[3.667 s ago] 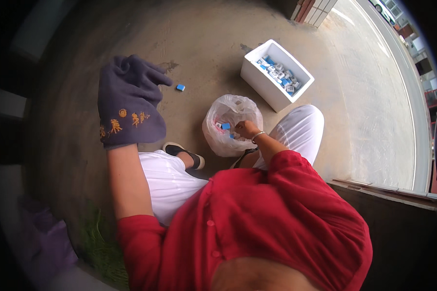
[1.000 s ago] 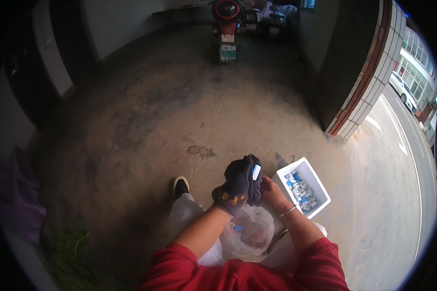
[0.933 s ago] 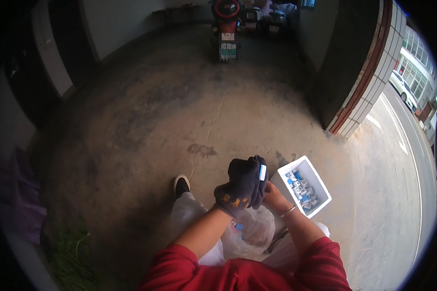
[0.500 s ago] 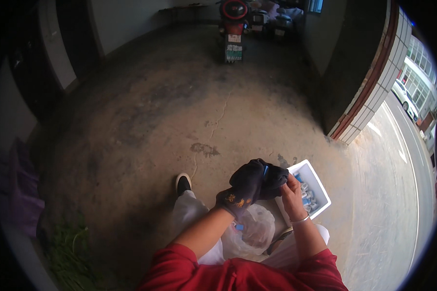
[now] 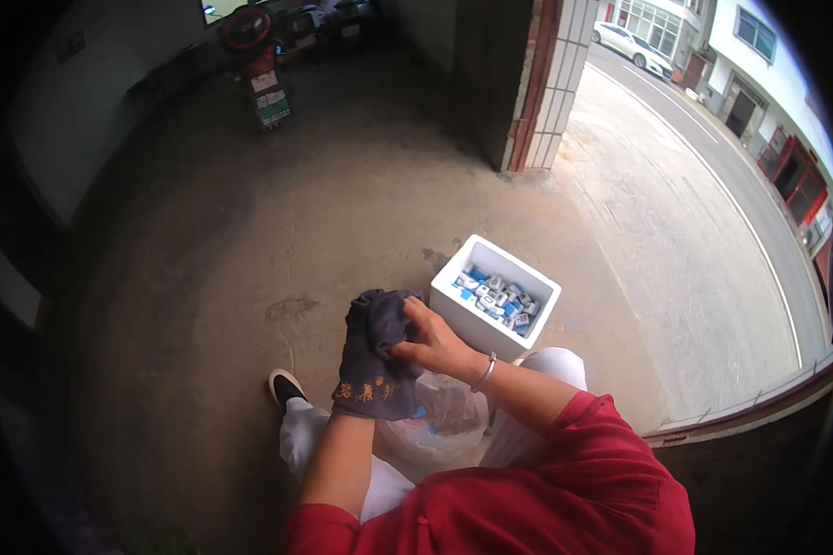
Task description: The person is organizing mahjong tiles, picking them from a plastic bag and placing them into a white styrofoam box.
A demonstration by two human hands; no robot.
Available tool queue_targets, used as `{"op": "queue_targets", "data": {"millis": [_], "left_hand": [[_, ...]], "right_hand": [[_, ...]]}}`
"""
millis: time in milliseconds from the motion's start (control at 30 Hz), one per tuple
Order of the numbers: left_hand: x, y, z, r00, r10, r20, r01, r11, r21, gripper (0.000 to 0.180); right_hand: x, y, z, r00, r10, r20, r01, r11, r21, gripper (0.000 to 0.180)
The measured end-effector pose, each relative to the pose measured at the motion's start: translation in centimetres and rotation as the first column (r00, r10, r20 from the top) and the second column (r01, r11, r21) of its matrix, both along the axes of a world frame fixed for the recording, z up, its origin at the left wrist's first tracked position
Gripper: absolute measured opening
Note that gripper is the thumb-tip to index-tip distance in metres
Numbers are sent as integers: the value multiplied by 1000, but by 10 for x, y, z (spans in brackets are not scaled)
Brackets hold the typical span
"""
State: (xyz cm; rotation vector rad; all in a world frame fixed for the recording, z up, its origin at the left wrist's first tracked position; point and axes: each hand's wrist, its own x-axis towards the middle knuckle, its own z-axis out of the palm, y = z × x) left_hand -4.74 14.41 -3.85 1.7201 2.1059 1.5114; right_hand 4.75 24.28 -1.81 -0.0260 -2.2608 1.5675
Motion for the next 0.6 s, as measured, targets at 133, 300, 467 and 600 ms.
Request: {"op": "queue_targets", "data": {"millis": [133, 300, 467, 600], "left_hand": [[-5, -3, 10, 964, 220, -146, -226, 974, -25, 14], [9, 11, 7, 932, 210, -295, -191, 977, 94, 23], [18, 3, 39, 984, 122, -128, -141, 979, -145, 21], [-7, -11, -9, 977, 171, -126, -159, 982, 101, 14]], "right_hand": [[-4, -6, 9, 991, 68, 113, -8, 886, -464, 42], [-8, 16, -9, 989, 65, 135, 21, 832, -554, 36], [-5, 16, -12, 984, 172, 55, -114, 828, -549, 38], [-1, -2, 7, 966, 256, 40, -195, 820, -538, 41]]}}
